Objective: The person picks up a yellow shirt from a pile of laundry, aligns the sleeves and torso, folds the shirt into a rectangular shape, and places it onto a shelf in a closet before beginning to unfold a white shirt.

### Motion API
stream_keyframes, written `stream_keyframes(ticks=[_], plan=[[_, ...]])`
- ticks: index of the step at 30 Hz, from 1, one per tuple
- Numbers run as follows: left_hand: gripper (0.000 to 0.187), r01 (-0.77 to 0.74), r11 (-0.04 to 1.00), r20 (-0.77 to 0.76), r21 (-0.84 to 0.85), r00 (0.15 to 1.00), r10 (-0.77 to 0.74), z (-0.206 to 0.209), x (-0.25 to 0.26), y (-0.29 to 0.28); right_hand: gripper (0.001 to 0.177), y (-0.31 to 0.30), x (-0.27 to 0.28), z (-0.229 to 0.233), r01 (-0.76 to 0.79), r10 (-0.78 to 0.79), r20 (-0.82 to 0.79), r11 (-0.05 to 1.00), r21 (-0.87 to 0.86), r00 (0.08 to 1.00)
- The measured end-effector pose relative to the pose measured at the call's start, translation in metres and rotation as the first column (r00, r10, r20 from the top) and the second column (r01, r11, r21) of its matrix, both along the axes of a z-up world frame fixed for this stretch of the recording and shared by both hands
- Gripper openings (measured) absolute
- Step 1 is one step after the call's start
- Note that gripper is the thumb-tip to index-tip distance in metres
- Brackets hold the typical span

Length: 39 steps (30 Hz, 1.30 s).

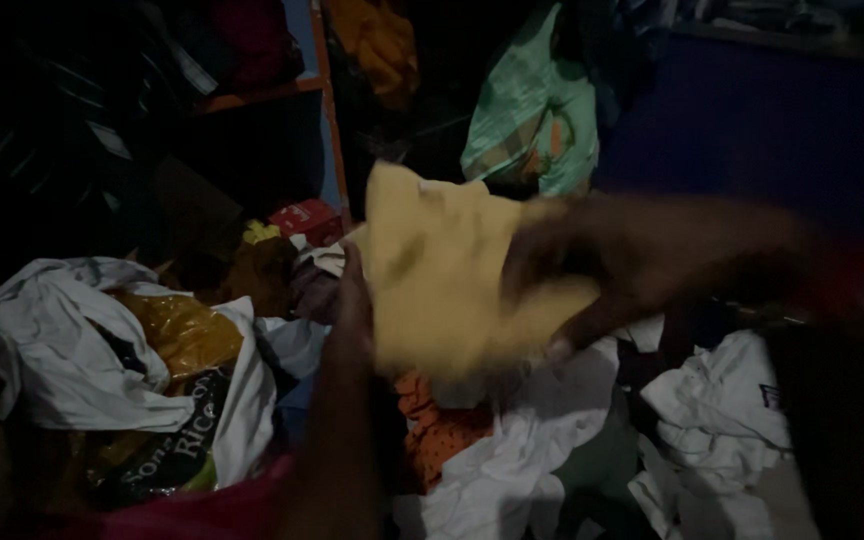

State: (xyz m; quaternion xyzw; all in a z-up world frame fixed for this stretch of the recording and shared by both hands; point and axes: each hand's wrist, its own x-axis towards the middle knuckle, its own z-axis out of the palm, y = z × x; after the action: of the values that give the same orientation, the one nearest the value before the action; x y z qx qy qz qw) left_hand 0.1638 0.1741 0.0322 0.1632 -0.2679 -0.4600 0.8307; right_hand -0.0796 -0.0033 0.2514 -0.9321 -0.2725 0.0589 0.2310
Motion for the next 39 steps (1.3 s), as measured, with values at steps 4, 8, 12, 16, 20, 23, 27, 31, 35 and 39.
stream_keyframes(ticks=[4, 8, 12, 16, 20, 23, 27, 31, 35, 39], plan=[[0.089, -0.019, 0.96, -0.003, 0.28, 1.0, 0.021, -0.037, 0.001, -0.002, 0.074, -0.021, 0.035, -0.076, 0.715, -0.602, -0.42, 0.672, 0.194, 0.68], [0.072, -0.016, 0.854, 0.056, 0.52, 0.998, -0.016, -0.015, 0.0, -0.007, 0.1, -0.062, 0.06, -0.152, 0.921, -0.821, -0.44, 0.388, 0.036, 0.363], [0.066, -0.021, 0.757, 0.178, 0.653, 0.976, -0.127, 0.005, 0.004, -0.015, 0.104, -0.074, 0.065, -0.193, 0.94, -0.766, -0.552, 0.321, 0.116, 0.33], [0.062, -0.094, 0.695, 0.125, 0.713, 0.992, 0.005, 0.006, -0.003, -0.024, 0.108, -0.085, 0.072, -0.201, 0.945, -0.669, -0.67, 0.175, 0.277, 0.32], [0.061, -0.12, 0.78, 0.044, 0.614, 0.992, 0.118, 0.002, 0.003, -0.036, 0.087, -0.091, 0.072, -0.191, 0.88, -0.513, -0.719, 0.199, 0.432, 0.469], [0.06, -0.095, 0.91, 0.032, 0.404, 0.995, 0.09, -0.003, 0.016, -0.052, 0.074, -0.1, 0.077, -0.194, 0.809, -0.369, -0.744, 0.037, 0.587, 0.557], [0.059, 0.002, 0.85, -0.064, 0.527, 0.997, 0.037, 0.015, -0.009, -0.045, 0.071, -0.118, 0.108, -0.221, 0.881, -0.445, -0.767, 0.13, 0.455, 0.462], [0.054, -0.47, 0.825, 0.471, 0.314, 0.831, 0.294, 0.036, -0.099, 0.041, 0.069, -0.114, 0.107, -0.255, 0.95, -0.405, -0.86, 0.166, 0.265, 0.311], [0.061, -0.604, 0.672, 0.683, 0.429, 0.704, 0.196, 0.092, -0.096, 0.044, 0.068, -0.099, 0.111, -0.227, 0.961, -0.296, -0.919, 0.17, 0.217, 0.26], [0.053, -0.033, 0.83, -0.362, 0.557, 0.89, 0.278, 0.113, -0.096, 0.038, 0.067, -0.064, 0.094, -0.169, 0.97, -0.209, -0.952, 0.149, 0.194, 0.223]])
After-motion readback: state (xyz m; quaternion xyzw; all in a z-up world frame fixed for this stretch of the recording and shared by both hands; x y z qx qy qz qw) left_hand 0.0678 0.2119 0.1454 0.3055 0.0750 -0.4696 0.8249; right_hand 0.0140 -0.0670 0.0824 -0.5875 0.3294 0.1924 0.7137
